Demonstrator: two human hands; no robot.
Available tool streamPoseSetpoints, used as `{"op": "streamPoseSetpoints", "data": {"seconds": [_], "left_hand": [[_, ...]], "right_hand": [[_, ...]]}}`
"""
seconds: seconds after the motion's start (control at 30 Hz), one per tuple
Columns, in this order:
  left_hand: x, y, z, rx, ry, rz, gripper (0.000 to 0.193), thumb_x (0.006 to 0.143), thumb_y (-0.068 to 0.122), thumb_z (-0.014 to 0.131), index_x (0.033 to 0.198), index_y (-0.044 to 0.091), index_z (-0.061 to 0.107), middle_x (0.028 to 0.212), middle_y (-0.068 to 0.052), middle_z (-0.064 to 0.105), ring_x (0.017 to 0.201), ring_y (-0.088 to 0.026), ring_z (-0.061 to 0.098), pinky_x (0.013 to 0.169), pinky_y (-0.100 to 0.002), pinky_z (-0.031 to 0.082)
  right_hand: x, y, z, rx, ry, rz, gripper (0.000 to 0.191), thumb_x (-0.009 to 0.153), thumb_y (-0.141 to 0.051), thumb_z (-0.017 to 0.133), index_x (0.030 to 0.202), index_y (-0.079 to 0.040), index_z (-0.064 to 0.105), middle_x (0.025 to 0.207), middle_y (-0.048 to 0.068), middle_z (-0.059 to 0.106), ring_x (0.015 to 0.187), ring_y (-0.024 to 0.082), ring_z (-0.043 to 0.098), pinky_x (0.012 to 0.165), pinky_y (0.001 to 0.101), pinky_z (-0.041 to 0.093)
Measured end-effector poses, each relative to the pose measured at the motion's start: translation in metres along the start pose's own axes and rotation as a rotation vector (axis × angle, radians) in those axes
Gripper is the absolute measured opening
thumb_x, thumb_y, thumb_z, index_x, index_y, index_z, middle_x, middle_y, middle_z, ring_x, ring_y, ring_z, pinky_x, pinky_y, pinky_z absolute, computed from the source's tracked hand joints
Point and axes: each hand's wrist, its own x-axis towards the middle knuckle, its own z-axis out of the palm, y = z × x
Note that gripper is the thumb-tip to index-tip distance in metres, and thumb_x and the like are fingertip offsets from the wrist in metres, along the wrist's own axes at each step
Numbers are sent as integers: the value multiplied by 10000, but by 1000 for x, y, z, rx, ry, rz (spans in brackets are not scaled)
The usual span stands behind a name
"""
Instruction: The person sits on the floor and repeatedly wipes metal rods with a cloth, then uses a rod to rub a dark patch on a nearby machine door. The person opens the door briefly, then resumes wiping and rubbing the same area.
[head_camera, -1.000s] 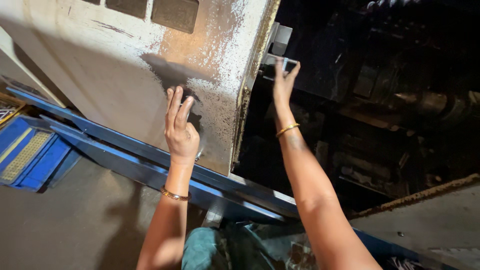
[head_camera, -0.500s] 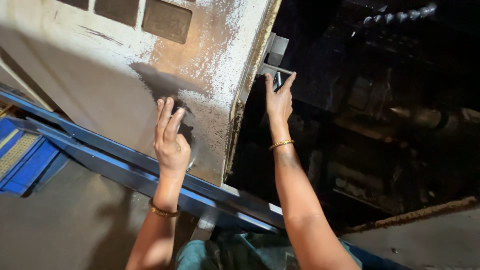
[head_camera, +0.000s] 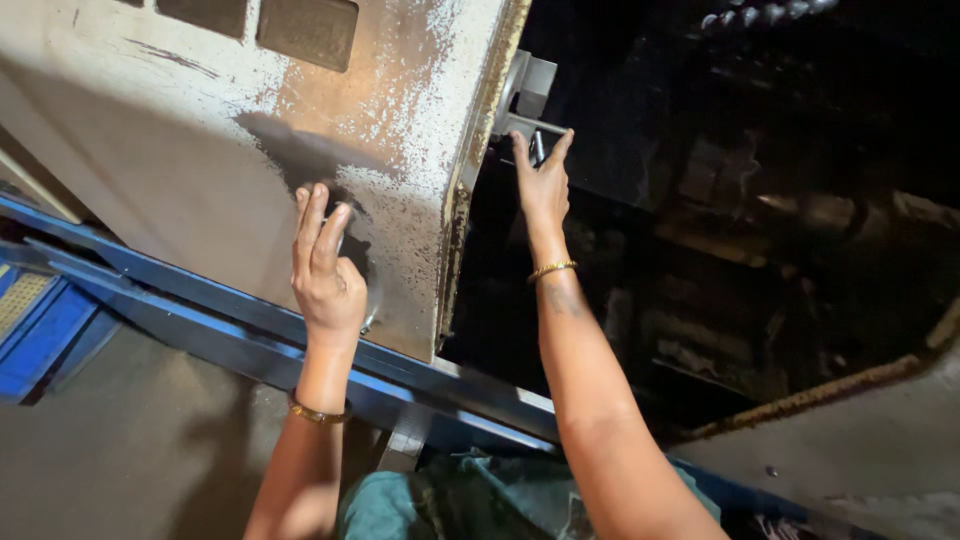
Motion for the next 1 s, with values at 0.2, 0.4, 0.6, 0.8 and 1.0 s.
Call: {"op": "streamPoseSetpoints", "data": {"seconds": [0.2,0.4,0.6,0.8,1.0], "left_hand": [[2,-12,17,14,14,17,687,862,-255,470,1436,113,559,1564,-138,519,1503,-388,454,1266,-474,414],[3,-29,46,0,11,-19,697,865,-238,441,1491,70,463,1580,-135,501,1515,-380,431,1292,-471,373],[9,-42,70,45,38,-44,663,818,-190,468,1431,60,483,1513,-128,537,1422,-379,496,1231,-483,366],[11,-46,80,74,51,-45,685,812,-181,480,1447,76,475,1377,-179,548,1290,-399,535,1140,-500,428],[11,-53,89,-204,9,-242,586,965,-196,460,1467,106,474,1351,-165,618,1048,-249,648,843,-342,551]], "right_hand": [[33,12,6,-5,-156,57,1191,793,-817,564,1631,-113,95,1378,274,602,1271,430,592,1025,497,469],[85,54,12,69,-287,-139,1214,890,-774,658,1571,84,136,1366,380,556,1309,421,566,1087,420,467],[62,61,-80,210,-383,-271,563,914,-402,709,1251,39,617,983,122,713,796,165,627,722,307,505],[12,24,-252,217,-182,-522,292,1024,-193,683,1205,37,685,900,44,723,758,91,662,710,257,537],[-41,0,-425,102,149,-778,277,1111,-49,584,1367,51,621,1027,64,672,800,114,705,703,252,567]]}}
